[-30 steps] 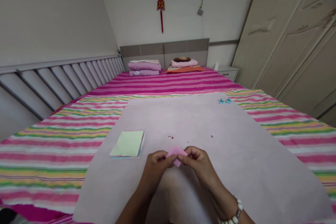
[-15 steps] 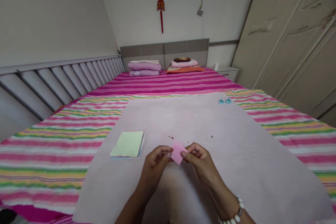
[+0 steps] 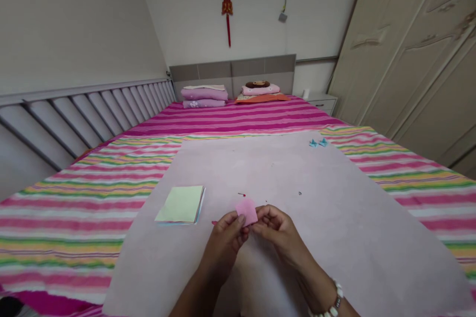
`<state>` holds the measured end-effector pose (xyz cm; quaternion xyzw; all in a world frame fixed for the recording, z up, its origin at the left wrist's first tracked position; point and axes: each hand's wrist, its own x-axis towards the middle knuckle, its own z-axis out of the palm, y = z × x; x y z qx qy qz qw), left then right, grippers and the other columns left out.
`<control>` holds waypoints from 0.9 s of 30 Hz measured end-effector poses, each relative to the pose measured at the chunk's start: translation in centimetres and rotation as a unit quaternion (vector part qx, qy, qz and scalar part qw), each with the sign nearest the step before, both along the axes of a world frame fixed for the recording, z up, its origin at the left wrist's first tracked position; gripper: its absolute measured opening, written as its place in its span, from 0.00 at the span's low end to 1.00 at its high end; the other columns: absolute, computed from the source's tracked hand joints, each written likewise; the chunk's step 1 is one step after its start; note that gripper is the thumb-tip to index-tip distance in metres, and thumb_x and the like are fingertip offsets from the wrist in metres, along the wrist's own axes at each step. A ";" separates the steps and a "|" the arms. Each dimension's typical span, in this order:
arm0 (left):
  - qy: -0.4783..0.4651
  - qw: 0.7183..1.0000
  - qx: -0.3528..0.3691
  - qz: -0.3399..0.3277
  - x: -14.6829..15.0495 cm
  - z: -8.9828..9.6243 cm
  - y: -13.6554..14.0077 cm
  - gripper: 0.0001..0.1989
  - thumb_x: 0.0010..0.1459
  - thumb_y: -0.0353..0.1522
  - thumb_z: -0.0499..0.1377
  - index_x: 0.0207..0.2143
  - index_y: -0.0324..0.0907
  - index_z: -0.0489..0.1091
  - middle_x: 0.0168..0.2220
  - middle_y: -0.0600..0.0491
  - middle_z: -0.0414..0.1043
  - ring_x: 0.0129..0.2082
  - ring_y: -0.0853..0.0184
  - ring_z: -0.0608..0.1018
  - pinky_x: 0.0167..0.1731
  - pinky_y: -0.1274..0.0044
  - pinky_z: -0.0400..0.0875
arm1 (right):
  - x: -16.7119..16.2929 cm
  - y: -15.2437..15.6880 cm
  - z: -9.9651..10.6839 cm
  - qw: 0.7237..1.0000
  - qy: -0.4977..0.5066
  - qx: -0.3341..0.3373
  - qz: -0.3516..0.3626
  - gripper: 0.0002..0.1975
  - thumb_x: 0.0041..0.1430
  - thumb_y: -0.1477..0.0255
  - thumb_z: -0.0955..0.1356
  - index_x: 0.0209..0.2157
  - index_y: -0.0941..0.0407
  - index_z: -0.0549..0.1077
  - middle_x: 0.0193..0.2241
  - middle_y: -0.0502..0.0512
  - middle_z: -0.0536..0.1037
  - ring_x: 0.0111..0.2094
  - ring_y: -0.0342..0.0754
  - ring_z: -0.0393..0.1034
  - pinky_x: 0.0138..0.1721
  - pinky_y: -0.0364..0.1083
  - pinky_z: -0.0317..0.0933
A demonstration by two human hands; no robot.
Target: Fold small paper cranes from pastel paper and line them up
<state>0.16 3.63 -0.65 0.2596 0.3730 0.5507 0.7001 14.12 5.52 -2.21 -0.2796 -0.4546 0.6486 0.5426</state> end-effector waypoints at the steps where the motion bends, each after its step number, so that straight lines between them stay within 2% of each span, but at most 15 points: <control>1: -0.031 0.999 -0.010 -0.016 -0.3 0.0 0.1 0.12 0.45 0.32 0.69 0.32 0.37 0.73 0.26 0.57 0.70 0.22 0.80 0.70 0.26 0.87 0.66 | 0.3 0.0 0.1 1.000 -0.003 0.006 0.024 0.15 0.41 0.70 0.77 0.33 0.55 0.75 0.32 0.53 0.78 0.34 0.47 0.71 0.36 0.45 0.64; 3: -0.092 0.993 -0.043 -0.063 -0.7 -0.1 0.1 0.11 0.44 0.30 0.69 0.31 0.37 0.73 0.25 0.58 0.69 0.20 0.82 0.69 0.23 0.88 0.64 | 0.7 0.1 0.2 0.999 0.001 0.012 0.052 0.21 0.42 0.70 0.76 0.41 0.54 0.75 0.39 0.56 0.77 0.41 0.50 0.69 0.41 0.47 0.63; 6: -0.166 0.973 -0.083 -0.136 -1.0 -0.5 -0.2 0.09 0.46 0.29 0.68 0.29 0.36 0.72 0.23 0.59 0.66 0.19 0.83 0.68 0.20 0.90 0.62 | 0.9 0.1 0.4 0.997 0.014 -0.006 0.079 0.24 0.43 0.69 0.75 0.45 0.52 0.74 0.47 0.58 0.75 0.47 0.52 0.67 0.46 0.49 0.61; 9: -0.197 0.961 -0.107 -0.164 -0.9 -1.0 -0.6 0.09 0.48 0.28 0.67 0.33 0.36 0.72 0.23 0.58 0.66 0.19 0.82 0.69 0.20 0.90 0.62 | 0.6 -0.1 0.5 0.995 0.011 -0.034 0.091 0.18 0.44 0.69 0.75 0.41 0.52 0.76 0.40 0.55 0.78 0.39 0.50 0.71 0.42 0.49 0.63; 12: -0.207 0.954 -0.137 -0.170 -0.6 -1.3 -0.8 0.09 0.48 0.26 0.66 0.33 0.36 0.72 0.24 0.56 0.68 0.20 0.81 0.70 0.22 0.90 0.64 | 0.4 -0.2 0.6 0.996 0.003 -0.019 0.090 0.09 0.46 0.68 0.74 0.31 0.56 0.77 0.28 0.52 0.77 0.29 0.46 0.70 0.36 0.46 0.63; 14: -0.191 0.956 -0.142 -0.173 -0.4 -1.1 -0.8 0.09 0.48 0.27 0.66 0.34 0.35 0.73 0.25 0.56 0.68 0.21 0.81 0.70 0.23 0.89 0.64 | 0.4 -0.2 0.7 0.996 -0.001 -0.010 0.090 0.08 0.46 0.68 0.74 0.27 0.57 0.76 0.24 0.51 0.75 0.25 0.44 0.67 0.31 0.44 0.61; 17: -0.097 0.977 -0.097 -0.166 -0.4 -0.7 -0.5 0.07 0.52 0.30 0.63 0.34 0.36 0.73 0.28 0.53 0.71 0.23 0.78 0.72 0.24 0.86 0.65 | 0.6 0.0 0.8 0.997 -0.002 -0.022 0.077 0.10 0.47 0.66 0.74 0.24 0.58 0.74 0.18 0.48 0.73 0.21 0.43 0.65 0.27 0.43 0.59; 20: 0.006 0.993 0.003 -0.116 -0.7 -0.1 -0.2 0.09 0.55 0.36 0.60 0.32 0.38 0.73 0.30 0.51 0.73 0.29 0.71 0.74 0.30 0.82 0.67 | 0.8 0.3 0.8 0.999 -0.022 -0.045 0.022 0.10 0.44 0.67 0.75 0.22 0.58 0.74 0.18 0.48 0.73 0.21 0.42 0.64 0.27 0.42 0.58; 24: 0.062 0.990 0.099 -0.077 -1.3 0.7 0.1 0.17 0.54 0.43 0.58 0.39 0.40 0.74 0.34 0.48 0.75 0.35 0.63 0.75 0.39 0.72 0.67 | 1.0 0.5 0.7 0.996 -0.060 -0.065 -0.009 0.11 0.40 0.67 0.76 0.21 0.58 0.75 0.17 0.49 0.74 0.21 0.42 0.65 0.26 0.41 0.57; 27: 0.137 0.980 0.123 -0.070 -1.6 1.2 0.1 0.19 0.49 0.41 0.63 0.41 0.40 0.75 0.32 0.49 0.75 0.34 0.63 0.75 0.39 0.72 0.66 | 0.8 0.3 0.8 0.996 -0.063 -0.064 0.002 0.11 0.41 0.66 0.76 0.22 0.59 0.76 0.17 0.50 0.75 0.20 0.42 0.66 0.26 0.42 0.58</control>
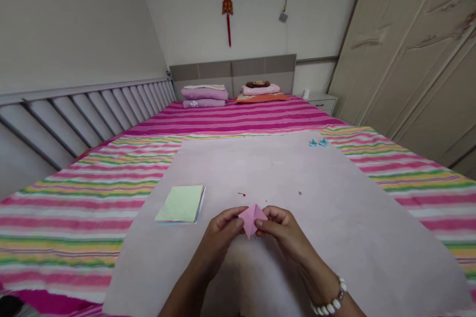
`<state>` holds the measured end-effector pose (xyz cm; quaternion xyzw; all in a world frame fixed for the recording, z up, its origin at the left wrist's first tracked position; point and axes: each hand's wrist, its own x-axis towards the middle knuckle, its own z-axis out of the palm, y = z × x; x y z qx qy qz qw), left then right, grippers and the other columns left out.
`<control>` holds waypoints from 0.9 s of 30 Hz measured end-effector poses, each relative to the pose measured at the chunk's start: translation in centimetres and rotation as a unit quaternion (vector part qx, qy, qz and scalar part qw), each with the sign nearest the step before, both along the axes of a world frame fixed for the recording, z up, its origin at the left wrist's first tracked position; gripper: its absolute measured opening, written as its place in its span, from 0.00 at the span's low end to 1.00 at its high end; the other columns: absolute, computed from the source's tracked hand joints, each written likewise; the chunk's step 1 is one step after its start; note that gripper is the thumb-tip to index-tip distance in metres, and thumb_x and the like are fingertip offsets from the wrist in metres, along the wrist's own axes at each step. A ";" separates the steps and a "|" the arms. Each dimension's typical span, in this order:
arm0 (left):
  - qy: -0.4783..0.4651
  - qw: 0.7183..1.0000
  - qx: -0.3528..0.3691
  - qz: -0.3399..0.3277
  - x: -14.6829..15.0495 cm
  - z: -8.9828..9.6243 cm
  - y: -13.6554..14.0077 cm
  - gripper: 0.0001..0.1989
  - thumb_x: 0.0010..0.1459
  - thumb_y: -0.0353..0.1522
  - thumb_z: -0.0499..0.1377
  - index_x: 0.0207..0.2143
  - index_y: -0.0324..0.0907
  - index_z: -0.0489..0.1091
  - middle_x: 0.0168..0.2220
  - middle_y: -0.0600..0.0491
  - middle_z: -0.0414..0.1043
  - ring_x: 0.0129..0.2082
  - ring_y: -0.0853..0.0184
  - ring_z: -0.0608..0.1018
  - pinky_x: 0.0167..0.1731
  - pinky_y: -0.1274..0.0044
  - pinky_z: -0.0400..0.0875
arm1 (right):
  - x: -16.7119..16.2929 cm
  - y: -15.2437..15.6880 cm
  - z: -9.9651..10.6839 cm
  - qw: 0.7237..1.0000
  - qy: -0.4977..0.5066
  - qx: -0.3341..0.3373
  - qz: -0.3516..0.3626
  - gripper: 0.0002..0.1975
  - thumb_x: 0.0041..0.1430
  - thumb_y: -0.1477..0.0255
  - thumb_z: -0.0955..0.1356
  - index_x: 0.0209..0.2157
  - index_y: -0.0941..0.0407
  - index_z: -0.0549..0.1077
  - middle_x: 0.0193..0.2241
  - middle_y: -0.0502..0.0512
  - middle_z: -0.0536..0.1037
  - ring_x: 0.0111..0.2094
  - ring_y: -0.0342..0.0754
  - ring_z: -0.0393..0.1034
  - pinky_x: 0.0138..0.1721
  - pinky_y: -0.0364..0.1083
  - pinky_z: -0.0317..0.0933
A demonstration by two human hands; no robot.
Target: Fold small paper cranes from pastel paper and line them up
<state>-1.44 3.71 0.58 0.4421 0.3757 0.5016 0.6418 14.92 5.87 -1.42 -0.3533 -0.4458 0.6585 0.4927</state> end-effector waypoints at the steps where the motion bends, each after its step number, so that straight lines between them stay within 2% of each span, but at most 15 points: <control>1: 0.031 0.999 0.004 0.009 0.0 0.1 0.0 0.18 0.48 0.39 0.65 0.40 0.40 0.76 0.30 0.50 0.75 0.32 0.64 0.74 0.38 0.73 0.66 | -0.1 -0.1 0.0 1.000 0.000 0.001 0.003 0.12 0.41 0.65 0.76 0.22 0.59 0.76 0.17 0.50 0.76 0.20 0.42 0.67 0.25 0.42 0.58; 4: 0.108 0.993 0.020 0.037 -0.1 0.0 0.1 0.13 0.48 0.37 0.65 0.35 0.39 0.78 0.23 0.53 0.72 0.27 0.67 0.72 0.31 0.77 0.65 | -0.3 -0.2 0.1 1.000 -0.001 0.003 0.011 0.12 0.41 0.65 0.76 0.22 0.59 0.76 0.17 0.51 0.77 0.19 0.41 0.67 0.24 0.41 0.59; 8: 0.149 0.986 0.037 0.064 0.1 -0.4 0.2 0.09 0.48 0.36 0.64 0.30 0.39 0.78 0.18 0.56 0.68 0.22 0.71 0.69 0.25 0.80 0.63 | -0.5 -0.4 0.1 1.000 -0.006 0.010 0.017 0.12 0.42 0.65 0.76 0.25 0.59 0.77 0.18 0.51 0.77 0.18 0.41 0.68 0.23 0.41 0.59; 15: 0.111 0.990 0.046 0.080 0.3 -0.6 0.2 0.07 0.47 0.32 0.65 0.31 0.41 0.77 0.19 0.57 0.69 0.20 0.73 0.69 0.22 0.82 0.65 | -0.8 -0.6 0.1 1.000 0.024 0.012 -0.009 0.09 0.42 0.69 0.76 0.27 0.58 0.78 0.17 0.50 0.77 0.18 0.42 0.68 0.22 0.41 0.60; 21: 0.059 0.997 0.049 0.032 -0.4 -1.2 0.3 0.05 0.51 0.30 0.62 0.32 0.42 0.77 0.24 0.55 0.74 0.23 0.73 0.71 0.26 0.80 0.66 | -1.0 -0.9 0.7 0.999 0.052 -0.002 -0.012 0.05 0.43 0.72 0.74 0.26 0.57 0.77 0.13 0.48 0.75 0.16 0.41 0.67 0.21 0.40 0.58; 27: 0.038 0.998 0.045 0.007 -0.5 -1.1 0.4 0.08 0.53 0.28 0.58 0.33 0.40 0.78 0.25 0.53 0.74 0.26 0.71 0.72 0.30 0.78 0.66 | -0.6 -0.8 0.5 0.998 0.059 0.011 0.007 0.03 0.45 0.76 0.71 0.26 0.57 0.77 0.15 0.49 0.76 0.17 0.41 0.68 0.23 0.40 0.60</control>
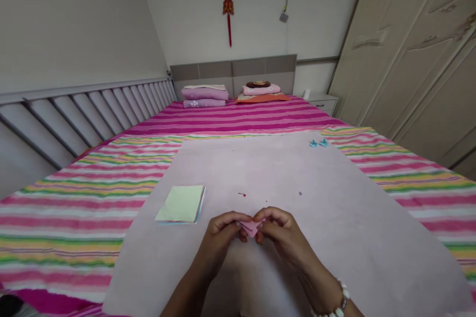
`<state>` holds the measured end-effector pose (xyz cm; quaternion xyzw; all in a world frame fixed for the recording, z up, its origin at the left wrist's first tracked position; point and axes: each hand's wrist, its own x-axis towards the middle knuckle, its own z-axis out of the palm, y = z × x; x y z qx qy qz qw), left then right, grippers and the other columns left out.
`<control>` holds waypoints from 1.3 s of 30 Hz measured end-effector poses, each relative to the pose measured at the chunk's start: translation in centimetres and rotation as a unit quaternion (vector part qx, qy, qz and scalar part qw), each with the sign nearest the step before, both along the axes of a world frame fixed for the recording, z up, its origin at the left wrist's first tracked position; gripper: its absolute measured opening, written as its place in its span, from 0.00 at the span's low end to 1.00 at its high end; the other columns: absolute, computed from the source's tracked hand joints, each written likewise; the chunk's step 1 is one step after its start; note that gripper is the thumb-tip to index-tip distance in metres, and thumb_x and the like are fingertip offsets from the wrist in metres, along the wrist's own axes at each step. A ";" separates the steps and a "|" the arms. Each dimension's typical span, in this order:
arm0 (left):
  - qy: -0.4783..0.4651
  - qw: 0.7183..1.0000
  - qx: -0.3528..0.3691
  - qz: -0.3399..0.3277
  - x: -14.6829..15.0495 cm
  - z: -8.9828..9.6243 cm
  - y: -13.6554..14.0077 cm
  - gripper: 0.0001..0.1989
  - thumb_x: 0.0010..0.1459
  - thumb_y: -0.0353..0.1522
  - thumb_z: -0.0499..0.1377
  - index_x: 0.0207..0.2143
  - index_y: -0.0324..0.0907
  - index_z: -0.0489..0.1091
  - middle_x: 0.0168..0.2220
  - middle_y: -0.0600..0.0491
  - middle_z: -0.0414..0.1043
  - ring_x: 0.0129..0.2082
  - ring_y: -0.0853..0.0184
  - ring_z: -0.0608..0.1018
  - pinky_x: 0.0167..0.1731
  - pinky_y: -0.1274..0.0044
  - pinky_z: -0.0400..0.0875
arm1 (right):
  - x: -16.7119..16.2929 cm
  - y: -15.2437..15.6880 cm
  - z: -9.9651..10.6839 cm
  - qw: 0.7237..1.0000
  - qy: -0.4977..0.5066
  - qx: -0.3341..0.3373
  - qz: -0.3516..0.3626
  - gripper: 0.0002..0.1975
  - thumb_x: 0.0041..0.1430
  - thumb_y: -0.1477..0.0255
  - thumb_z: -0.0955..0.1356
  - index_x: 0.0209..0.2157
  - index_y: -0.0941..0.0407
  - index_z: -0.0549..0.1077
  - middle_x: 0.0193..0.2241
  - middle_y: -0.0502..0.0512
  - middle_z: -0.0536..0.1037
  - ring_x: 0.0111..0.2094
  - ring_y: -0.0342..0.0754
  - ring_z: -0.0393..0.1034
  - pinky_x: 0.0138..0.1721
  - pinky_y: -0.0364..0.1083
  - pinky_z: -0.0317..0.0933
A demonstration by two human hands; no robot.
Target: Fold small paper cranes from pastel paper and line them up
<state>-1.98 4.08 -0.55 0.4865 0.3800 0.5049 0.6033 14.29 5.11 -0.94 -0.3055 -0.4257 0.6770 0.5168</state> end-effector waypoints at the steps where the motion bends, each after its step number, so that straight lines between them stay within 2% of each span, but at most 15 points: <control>1: -0.001 1.000 -0.001 0.001 0.0 0.1 0.0 0.09 0.53 0.29 0.57 0.33 0.40 0.78 0.25 0.53 0.74 0.26 0.70 0.72 0.30 0.78 0.66 | 0.1 0.0 -0.1 1.000 -0.006 0.005 0.003 0.03 0.46 0.76 0.71 0.27 0.57 0.77 0.15 0.49 0.76 0.18 0.41 0.68 0.24 0.40 0.60; 4: 0.032 0.999 0.008 0.016 0.2 0.7 -0.1 0.09 0.54 0.33 0.58 0.31 0.39 0.78 0.25 0.53 0.73 0.25 0.71 0.71 0.29 0.78 0.65 | 0.4 0.1 -0.3 0.999 -0.027 0.028 0.022 0.03 0.48 0.74 0.71 0.29 0.57 0.76 0.16 0.49 0.77 0.20 0.41 0.69 0.26 0.41 0.61; 8: 0.104 0.993 0.019 0.045 0.4 0.9 -0.2 0.07 0.50 0.33 0.63 0.30 0.39 0.77 0.24 0.54 0.74 0.26 0.70 0.72 0.29 0.79 0.66 | 0.6 0.3 -0.6 0.997 -0.041 0.050 0.032 0.07 0.49 0.70 0.72 0.31 0.58 0.76 0.20 0.51 0.77 0.23 0.42 0.70 0.28 0.42 0.62; 12: 0.107 0.991 0.026 0.078 0.3 0.2 0.0 0.14 0.47 0.33 0.66 0.38 0.41 0.75 0.26 0.55 0.75 0.26 0.70 0.74 0.29 0.79 0.67 | 0.3 0.5 -0.7 0.999 -0.042 0.032 -0.010 0.15 0.44 0.67 0.75 0.36 0.56 0.75 0.23 0.49 0.77 0.22 0.42 0.69 0.25 0.42 0.60; 15: 0.089 0.992 0.021 0.084 0.3 0.0 0.2 0.18 0.45 0.33 0.67 0.41 0.41 0.73 0.28 0.54 0.77 0.28 0.69 0.76 0.31 0.79 0.68 | 0.2 0.5 -0.4 0.995 -0.089 0.039 -0.011 0.12 0.44 0.66 0.75 0.29 0.58 0.76 0.20 0.50 0.76 0.22 0.42 0.67 0.25 0.42 0.59; 17: 0.082 0.994 -0.007 0.076 0.4 0.3 0.2 0.16 0.44 0.33 0.68 0.37 0.40 0.74 0.28 0.53 0.78 0.29 0.68 0.77 0.31 0.78 0.69 | 0.2 0.4 -0.1 0.992 -0.113 0.060 -0.011 0.10 0.46 0.66 0.75 0.25 0.58 0.76 0.20 0.51 0.76 0.23 0.42 0.67 0.27 0.42 0.58; 21: 0.072 0.995 -0.050 0.040 0.7 0.8 0.0 0.08 0.43 0.34 0.68 0.26 0.39 0.76 0.25 0.53 0.78 0.28 0.68 0.77 0.32 0.78 0.69 | 0.2 0.2 0.3 0.987 -0.132 0.089 -0.034 0.10 0.46 0.66 0.74 0.22 0.58 0.75 0.20 0.49 0.75 0.24 0.42 0.66 0.28 0.42 0.58; 26: 0.073 0.994 -0.026 0.075 0.6 1.1 0.0 0.08 0.42 0.33 0.68 0.19 0.40 0.73 0.20 0.55 0.75 0.25 0.69 0.75 0.29 0.80 0.68 | 0.4 0.2 0.1 0.984 -0.146 0.086 -0.061 0.10 0.44 0.67 0.75 0.20 0.57 0.74 0.20 0.50 0.75 0.24 0.44 0.66 0.27 0.43 0.59; 33: 0.170 0.979 0.001 0.109 -0.3 2.0 -0.1 0.09 0.50 0.37 0.62 0.24 0.42 0.78 0.25 0.54 0.75 0.28 0.67 0.74 0.26 0.80 0.66 | 1.0 0.4 -0.2 0.989 -0.116 0.080 -0.048 0.07 0.47 0.67 0.73 0.28 0.55 0.80 0.28 0.53 0.78 0.32 0.47 0.70 0.35 0.45 0.63; 36: 0.135 0.984 -0.006 0.116 -0.2 1.5 0.0 0.09 0.49 0.38 0.63 0.28 0.42 0.78 0.27 0.53 0.77 0.31 0.65 0.75 0.31 0.78 0.68 | 0.9 0.4 -0.2 0.988 -0.117 0.079 -0.061 0.07 0.48 0.66 0.73 0.29 0.55 0.80 0.28 0.53 0.78 0.32 0.48 0.70 0.36 0.46 0.64; 39: 0.073 0.994 -0.018 0.078 0.3 0.5 0.0 0.11 0.45 0.35 0.66 0.33 0.42 0.78 0.30 0.52 0.78 0.34 0.64 0.76 0.37 0.76 0.69 | 0.8 0.4 -0.2 0.987 -0.114 0.079 -0.085 0.07 0.48 0.66 0.72 0.29 0.54 0.80 0.27 0.53 0.78 0.31 0.48 0.70 0.36 0.47 0.63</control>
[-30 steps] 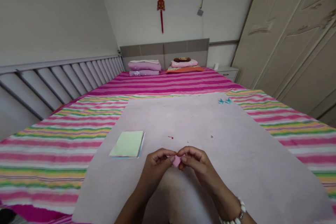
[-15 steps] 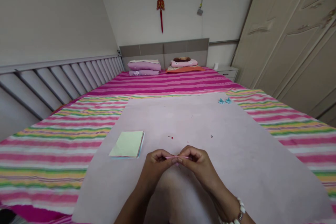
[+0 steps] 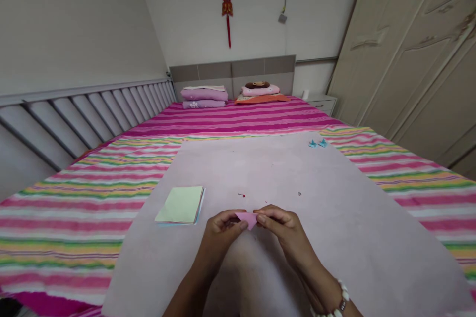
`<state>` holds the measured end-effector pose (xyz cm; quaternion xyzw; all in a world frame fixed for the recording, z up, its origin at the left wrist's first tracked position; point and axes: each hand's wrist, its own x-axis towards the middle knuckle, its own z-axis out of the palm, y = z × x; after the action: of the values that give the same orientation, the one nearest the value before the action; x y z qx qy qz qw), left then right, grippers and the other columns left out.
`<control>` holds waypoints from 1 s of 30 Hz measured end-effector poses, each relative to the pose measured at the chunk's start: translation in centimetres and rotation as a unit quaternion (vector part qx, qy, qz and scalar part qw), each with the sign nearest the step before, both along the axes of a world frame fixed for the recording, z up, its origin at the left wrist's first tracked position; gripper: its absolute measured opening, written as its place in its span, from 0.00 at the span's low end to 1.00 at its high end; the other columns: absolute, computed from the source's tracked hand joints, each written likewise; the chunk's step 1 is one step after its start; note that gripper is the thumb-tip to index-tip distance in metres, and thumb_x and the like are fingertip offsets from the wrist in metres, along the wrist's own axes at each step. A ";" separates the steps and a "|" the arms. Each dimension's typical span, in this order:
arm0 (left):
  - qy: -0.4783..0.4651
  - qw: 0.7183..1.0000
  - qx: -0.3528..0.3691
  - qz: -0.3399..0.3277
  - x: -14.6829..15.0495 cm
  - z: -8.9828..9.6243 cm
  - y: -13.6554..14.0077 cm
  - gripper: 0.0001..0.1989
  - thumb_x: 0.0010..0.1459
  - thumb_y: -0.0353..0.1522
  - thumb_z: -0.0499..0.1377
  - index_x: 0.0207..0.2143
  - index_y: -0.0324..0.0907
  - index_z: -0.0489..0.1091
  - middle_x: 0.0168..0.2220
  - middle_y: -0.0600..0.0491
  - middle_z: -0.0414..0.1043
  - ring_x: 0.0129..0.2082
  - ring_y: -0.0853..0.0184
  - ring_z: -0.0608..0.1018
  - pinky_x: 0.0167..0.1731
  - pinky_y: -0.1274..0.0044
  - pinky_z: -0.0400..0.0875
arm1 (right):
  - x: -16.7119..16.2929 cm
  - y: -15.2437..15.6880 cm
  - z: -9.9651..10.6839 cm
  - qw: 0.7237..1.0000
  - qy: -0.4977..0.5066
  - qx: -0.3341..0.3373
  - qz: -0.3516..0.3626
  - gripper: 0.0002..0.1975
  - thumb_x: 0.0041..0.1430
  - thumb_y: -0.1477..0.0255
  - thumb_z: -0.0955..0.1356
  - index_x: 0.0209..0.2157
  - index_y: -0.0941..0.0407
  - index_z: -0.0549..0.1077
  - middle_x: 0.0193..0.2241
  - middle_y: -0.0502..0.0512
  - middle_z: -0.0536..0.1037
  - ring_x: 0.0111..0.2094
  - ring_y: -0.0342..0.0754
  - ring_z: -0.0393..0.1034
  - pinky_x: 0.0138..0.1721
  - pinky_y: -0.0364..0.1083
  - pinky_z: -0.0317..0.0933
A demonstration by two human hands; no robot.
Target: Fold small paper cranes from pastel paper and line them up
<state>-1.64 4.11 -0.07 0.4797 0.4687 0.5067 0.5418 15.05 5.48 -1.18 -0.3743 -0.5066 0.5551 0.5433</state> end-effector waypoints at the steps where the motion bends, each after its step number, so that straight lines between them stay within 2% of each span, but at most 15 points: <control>1: -0.006 1.000 0.001 -0.012 0.2 -0.3 0.0 0.11 0.45 0.35 0.66 0.34 0.42 0.78 0.30 0.51 0.78 0.34 0.64 0.76 0.38 0.75 0.69 | 0.0 0.0 0.0 1.000 0.001 0.003 -0.005 0.07 0.48 0.66 0.72 0.29 0.54 0.80 0.27 0.53 0.78 0.31 0.48 0.70 0.36 0.46 0.63; 4: 0.020 1.000 0.011 -0.011 0.5 -0.9 0.1 0.08 0.49 0.35 0.63 0.31 0.41 0.78 0.28 0.52 0.77 0.32 0.66 0.75 0.34 0.77 0.68 | -0.1 -0.1 0.0 1.000 0.002 0.011 -0.005 0.06 0.49 0.67 0.72 0.29 0.54 0.80 0.27 0.53 0.78 0.31 0.47 0.69 0.35 0.46 0.62; 7: 0.039 0.999 0.020 -0.018 0.5 -0.7 0.1 0.08 0.54 0.34 0.59 0.31 0.41 0.77 0.26 0.53 0.74 0.29 0.67 0.73 0.30 0.79 0.66 | 0.0 -0.1 0.1 1.000 -0.006 0.011 0.024 0.08 0.51 0.65 0.72 0.29 0.55 0.79 0.26 0.52 0.77 0.29 0.46 0.67 0.34 0.45 0.60; 11: 0.060 0.994 0.055 -0.077 0.0 0.1 0.1 0.09 0.55 0.34 0.58 0.31 0.40 0.77 0.25 0.54 0.69 0.29 0.68 0.70 0.32 0.78 0.65 | 0.0 -0.2 0.4 0.998 0.011 -0.037 0.055 0.15 0.53 0.59 0.70 0.24 0.58 0.76 0.20 0.50 0.74 0.25 0.44 0.65 0.30 0.44 0.58; 14: 0.065 0.989 0.076 -0.105 -0.3 0.2 0.1 0.09 0.56 0.34 0.57 0.31 0.40 0.77 0.26 0.54 0.68 0.30 0.68 0.69 0.33 0.77 0.64 | -0.3 -0.3 0.6 0.993 0.044 -0.069 0.082 0.15 0.48 0.59 0.73 0.23 0.58 0.75 0.19 0.50 0.74 0.24 0.45 0.66 0.30 0.44 0.58; 17: 0.047 0.990 0.064 -0.116 -0.5 -0.2 0.1 0.08 0.55 0.33 0.58 0.32 0.41 0.77 0.26 0.54 0.69 0.30 0.68 0.70 0.34 0.78 0.64 | -0.4 -0.3 0.7 0.990 0.060 -0.078 0.103 0.13 0.48 0.61 0.73 0.24 0.58 0.75 0.20 0.51 0.75 0.26 0.45 0.68 0.30 0.44 0.59; 22: -0.014 0.995 0.023 -0.100 -0.7 -0.9 0.2 0.09 0.52 0.33 0.62 0.38 0.42 0.76 0.27 0.55 0.73 0.28 0.70 0.71 0.33 0.78 0.65 | -0.1 0.0 0.5 0.993 0.046 -0.069 0.089 0.12 0.48 0.63 0.73 0.27 0.58 0.76 0.21 0.50 0.76 0.23 0.42 0.66 0.28 0.42 0.58; 26: -0.002 0.995 0.011 -0.096 -0.6 -0.7 0.4 0.09 0.51 0.33 0.62 0.36 0.41 0.77 0.26 0.54 0.74 0.28 0.70 0.72 0.33 0.78 0.66 | 0.1 0.2 0.8 0.993 0.021 -0.061 0.095 0.12 0.48 0.63 0.72 0.30 0.58 0.77 0.21 0.51 0.77 0.24 0.44 0.69 0.28 0.44 0.61; 30: 0.042 0.999 0.000 -0.023 0.0 -0.5 0.4 0.08 0.48 0.33 0.63 0.32 0.39 0.77 0.24 0.53 0.74 0.26 0.68 0.73 0.30 0.77 0.68 | -0.3 0.2 0.8 0.995 -0.015 -0.029 0.095 0.09 0.46 0.67 0.73 0.30 0.57 0.77 0.22 0.51 0.77 0.24 0.45 0.70 0.28 0.44 0.62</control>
<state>-1.61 4.55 -0.61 0.5113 0.4801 0.4729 0.5333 14.78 5.65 -0.39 -0.3479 -0.5317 0.6130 0.4696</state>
